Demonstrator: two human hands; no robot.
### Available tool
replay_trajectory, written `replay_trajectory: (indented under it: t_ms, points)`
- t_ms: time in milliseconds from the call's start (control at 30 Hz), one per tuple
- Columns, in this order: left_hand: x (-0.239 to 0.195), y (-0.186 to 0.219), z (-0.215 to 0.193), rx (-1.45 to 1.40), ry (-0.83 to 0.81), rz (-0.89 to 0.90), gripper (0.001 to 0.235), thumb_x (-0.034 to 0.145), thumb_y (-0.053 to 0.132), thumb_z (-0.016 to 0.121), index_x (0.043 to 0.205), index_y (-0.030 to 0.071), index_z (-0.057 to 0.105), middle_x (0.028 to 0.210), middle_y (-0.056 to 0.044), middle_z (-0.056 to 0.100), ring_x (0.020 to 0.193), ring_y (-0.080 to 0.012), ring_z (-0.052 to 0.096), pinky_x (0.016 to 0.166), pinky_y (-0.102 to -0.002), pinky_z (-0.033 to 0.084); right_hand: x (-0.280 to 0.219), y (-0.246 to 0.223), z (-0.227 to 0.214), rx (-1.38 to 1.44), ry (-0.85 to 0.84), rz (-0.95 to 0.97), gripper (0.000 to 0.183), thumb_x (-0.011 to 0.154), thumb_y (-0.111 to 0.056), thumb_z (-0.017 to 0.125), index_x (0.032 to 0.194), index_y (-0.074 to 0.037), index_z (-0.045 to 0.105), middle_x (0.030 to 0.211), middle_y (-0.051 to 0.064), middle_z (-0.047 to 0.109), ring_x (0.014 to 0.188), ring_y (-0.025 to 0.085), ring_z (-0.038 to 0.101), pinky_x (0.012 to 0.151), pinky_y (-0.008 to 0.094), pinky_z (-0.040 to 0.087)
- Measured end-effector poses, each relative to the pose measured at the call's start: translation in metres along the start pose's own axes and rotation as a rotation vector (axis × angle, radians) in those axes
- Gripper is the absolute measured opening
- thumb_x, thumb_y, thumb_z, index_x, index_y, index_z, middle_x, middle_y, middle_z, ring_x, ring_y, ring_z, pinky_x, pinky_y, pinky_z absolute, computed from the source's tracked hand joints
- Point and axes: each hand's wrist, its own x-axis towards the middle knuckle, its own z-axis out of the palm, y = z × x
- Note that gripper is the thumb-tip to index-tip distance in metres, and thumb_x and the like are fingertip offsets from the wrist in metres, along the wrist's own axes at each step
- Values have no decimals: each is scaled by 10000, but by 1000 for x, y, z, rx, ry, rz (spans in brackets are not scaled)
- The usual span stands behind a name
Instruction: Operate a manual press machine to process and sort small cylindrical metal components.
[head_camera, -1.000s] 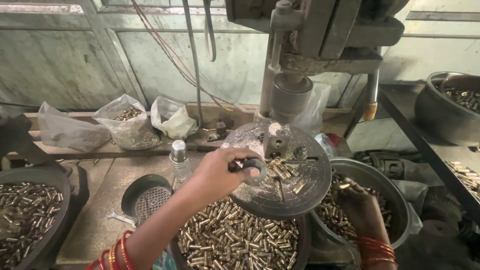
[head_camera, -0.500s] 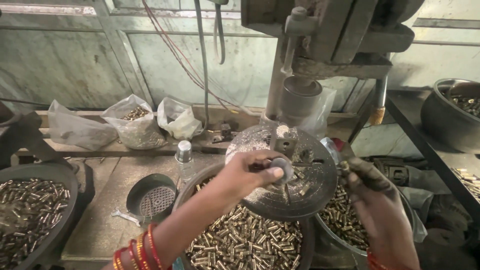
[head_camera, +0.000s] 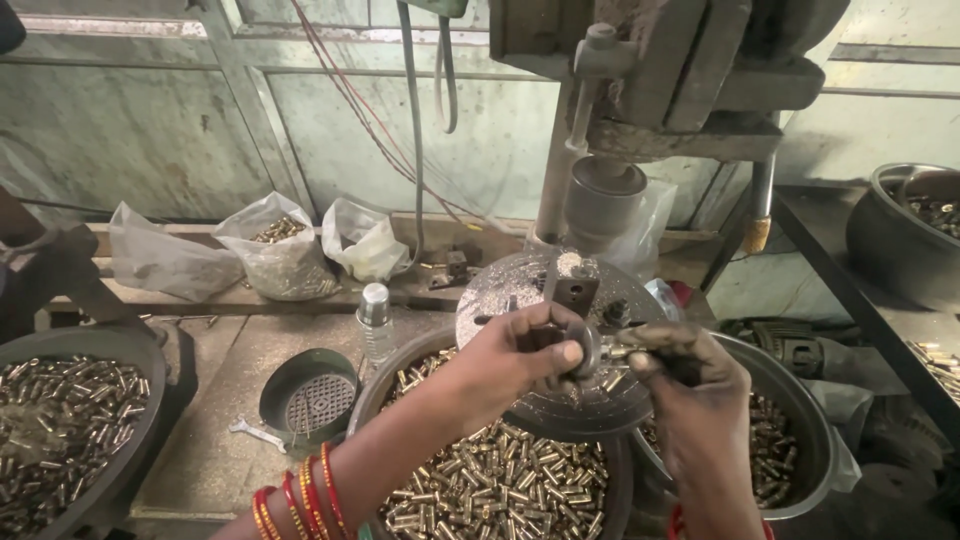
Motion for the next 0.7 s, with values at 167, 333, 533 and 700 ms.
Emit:
replay_trajectory:
  t_ms: [167, 333, 533, 700]
  points:
    - [-7, 4, 1, 73, -21, 11, 155, 981, 125, 638, 1107, 36, 621, 980, -91, 750, 890, -154, 705, 827, -298, 578, -2, 3, 7, 32, -81, 46, 232, 863, 74, 681, 1068, -20, 737, 1037, 107, 780, 948, 185, 736, 849, 326, 608]
    - [-1, 10, 2, 270, 91, 129, 150, 910, 84, 697, 1053, 41, 680, 1005, -87, 767, 928, -153, 763, 854, -302, 665, -5, -8, 18, -298, -116, -203, 299, 920, 9, 652, 1182, -103, 740, 1137, 35, 789, 1022, 107, 759, 903, 278, 618]
    - [-2, 23, 5, 827, 397, 206, 248, 831, 126, 790, 1072, 101, 741, 1012, -66, 794, 869, -157, 772, 805, -292, 623, -8, -12, 24, -464, 94, -118, 318, 911, -6, 648, 1183, -141, 742, 1111, -51, 763, 613, 39, 463, 537, 198, 351]
    - [6, 16, 3, 878, 367, 522, 276, 858, 64, 763, 1133, 72, 735, 1065, -118, 750, 877, -208, 767, 790, -301, 646, -9, 0, 19, -543, 105, -162, 305, 920, 46, 645, 1135, -117, 788, 994, 6, 739, 670, 63, 481, 596, 216, 362]
